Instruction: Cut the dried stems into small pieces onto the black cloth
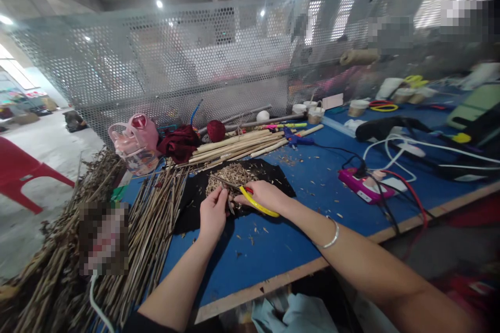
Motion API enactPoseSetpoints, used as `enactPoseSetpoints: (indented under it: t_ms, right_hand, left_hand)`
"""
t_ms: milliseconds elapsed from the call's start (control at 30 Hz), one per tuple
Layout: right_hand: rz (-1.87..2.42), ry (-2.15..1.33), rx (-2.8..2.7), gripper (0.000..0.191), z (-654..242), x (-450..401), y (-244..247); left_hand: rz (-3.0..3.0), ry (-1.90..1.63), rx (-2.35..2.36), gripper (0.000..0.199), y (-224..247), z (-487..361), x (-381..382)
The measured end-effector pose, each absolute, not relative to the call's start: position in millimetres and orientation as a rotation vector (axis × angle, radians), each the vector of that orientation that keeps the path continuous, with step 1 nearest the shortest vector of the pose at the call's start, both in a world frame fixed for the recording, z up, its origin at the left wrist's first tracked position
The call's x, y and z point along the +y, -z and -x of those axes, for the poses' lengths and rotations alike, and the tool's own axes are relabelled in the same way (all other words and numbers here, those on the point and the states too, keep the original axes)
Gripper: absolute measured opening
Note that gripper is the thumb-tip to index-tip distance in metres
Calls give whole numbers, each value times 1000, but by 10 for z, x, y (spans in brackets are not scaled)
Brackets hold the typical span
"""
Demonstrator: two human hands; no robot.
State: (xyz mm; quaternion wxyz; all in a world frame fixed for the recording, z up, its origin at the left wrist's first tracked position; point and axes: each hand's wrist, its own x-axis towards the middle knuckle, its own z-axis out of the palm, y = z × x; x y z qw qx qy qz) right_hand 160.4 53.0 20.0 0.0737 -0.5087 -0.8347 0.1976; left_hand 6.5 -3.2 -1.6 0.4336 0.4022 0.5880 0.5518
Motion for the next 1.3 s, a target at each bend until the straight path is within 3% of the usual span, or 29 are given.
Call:
enactPoseSetpoints:
  t_ms: [200, 500, 900, 1300]
  right_hand:
    - [1510, -438, -2534, 72, -1571, 447, -204]
    - [1450, -313, -2533, 72, -1515, 373, -231]
    - [1575, -366, -2539, 74, -1462, 330, -153]
    - [1632, -479, -2510, 68, -1509, 423, -109]
  left_hand:
    - [-952, -1403, 1401, 34, 45, -57, -9]
    - [-1109, -1349, 1505, 31, 71, -115, -74]
    - [-1336, -1280, 1693, 33, 65, -67, -83]
    - [-1161, -1305, 1535, 34, 68, -86, -43]
